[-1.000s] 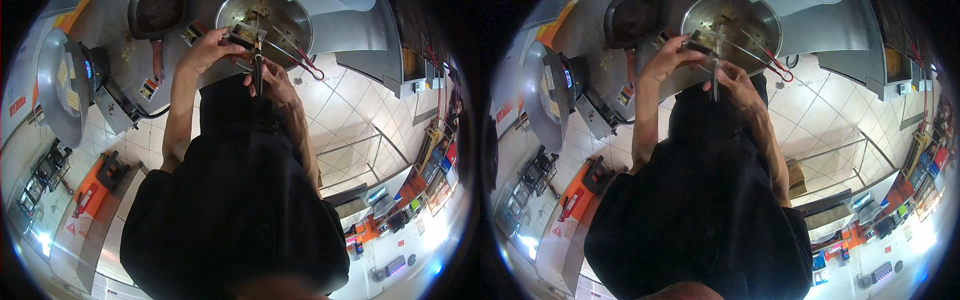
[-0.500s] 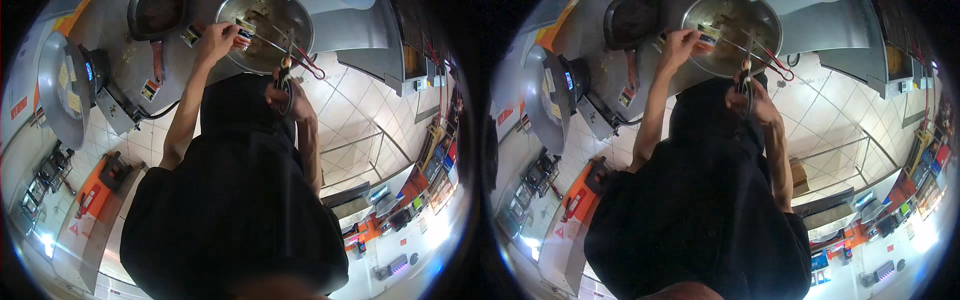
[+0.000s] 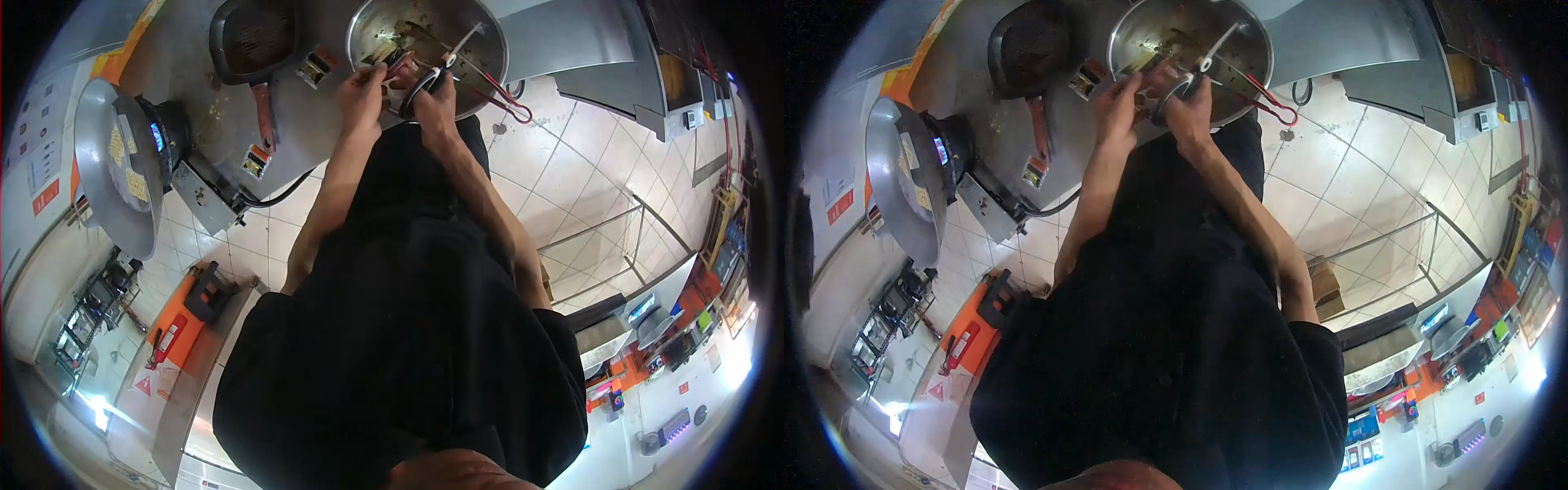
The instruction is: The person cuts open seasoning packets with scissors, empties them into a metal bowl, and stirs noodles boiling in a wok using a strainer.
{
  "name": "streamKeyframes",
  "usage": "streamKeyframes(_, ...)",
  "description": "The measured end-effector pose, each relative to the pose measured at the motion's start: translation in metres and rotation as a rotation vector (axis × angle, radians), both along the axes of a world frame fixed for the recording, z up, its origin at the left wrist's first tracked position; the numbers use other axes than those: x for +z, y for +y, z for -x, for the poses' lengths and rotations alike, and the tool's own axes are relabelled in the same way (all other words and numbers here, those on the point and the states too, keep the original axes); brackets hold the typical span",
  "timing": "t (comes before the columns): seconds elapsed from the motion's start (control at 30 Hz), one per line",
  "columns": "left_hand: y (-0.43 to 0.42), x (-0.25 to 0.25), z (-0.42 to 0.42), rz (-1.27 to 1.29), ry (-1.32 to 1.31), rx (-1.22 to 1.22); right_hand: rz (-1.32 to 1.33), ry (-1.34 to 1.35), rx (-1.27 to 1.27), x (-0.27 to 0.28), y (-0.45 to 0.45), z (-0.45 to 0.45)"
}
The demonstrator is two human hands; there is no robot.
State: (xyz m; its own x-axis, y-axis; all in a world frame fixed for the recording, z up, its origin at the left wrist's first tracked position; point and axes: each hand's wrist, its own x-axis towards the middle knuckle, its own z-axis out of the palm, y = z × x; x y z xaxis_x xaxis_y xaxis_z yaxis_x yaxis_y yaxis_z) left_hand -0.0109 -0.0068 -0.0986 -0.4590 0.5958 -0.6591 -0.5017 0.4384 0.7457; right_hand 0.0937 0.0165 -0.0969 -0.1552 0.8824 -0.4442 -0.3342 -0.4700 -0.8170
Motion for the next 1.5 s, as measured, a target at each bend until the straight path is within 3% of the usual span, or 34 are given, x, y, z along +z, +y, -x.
streamKeyframes(0.13, -0.006, 0.015, -0.008, 0.009, -0.019, 0.026, 0.121, 0.001, 0.139, 0.006, 0.004, -0.006)
streamKeyframes(0.27, -0.007, 0.018, -0.012, 0.042, -0.102, 0.050, -0.008, -0.097, 0.033, -0.008, -0.002, -0.002)
streamKeyframes(0.43, -0.014, 0.009, 0.004, 0.008, -0.459, -0.095, -0.098, -0.036, 0.032, -0.007, 0.003, -0.010)
streamKeyframes(0.57, -0.018, -0.021, 0.014, 0.020, -0.482, -0.252, -0.164, -0.104, 0.041, -0.005, 0.000, -0.011)
streamKeyframes(0.83, -0.011, 0.000, -0.013, 0.011, -0.222, -0.048, -0.274, -0.045, 0.102, 0.005, 0.000, -0.015)
streamKeyframes(0.93, -0.011, 0.008, -0.014, -0.026, -0.115, -0.085, -0.247, -0.120, 0.077, 0.021, -0.001, -0.011)
streamKeyframes(1.07, -0.012, 0.006, -0.013, -0.041, -0.042, -0.153, -0.261, -0.165, 0.098, -0.006, 0.000, -0.014)
streamKeyframes(1.13, -0.011, 0.010, -0.018, -0.016, 0.053, -0.140, -0.499, -0.284, 0.042, -0.020, 0.003, -0.013)
streamKeyframes(1.27, -0.012, 0.009, -0.020, 0.006, 0.286, -0.224, -0.514, -0.343, 0.098, -0.014, 0.002, -0.015)
streamKeyframes(1.43, -0.014, 0.004, -0.018, -0.146, 0.543, -0.183, -0.584, -0.368, 0.178, -0.008, -0.004, -0.014)
streamKeyframes(1.5, -0.015, 0.013, -0.020, -0.141, 0.498, -0.162, -0.592, -0.366, 0.186, -0.008, -0.005, -0.015)
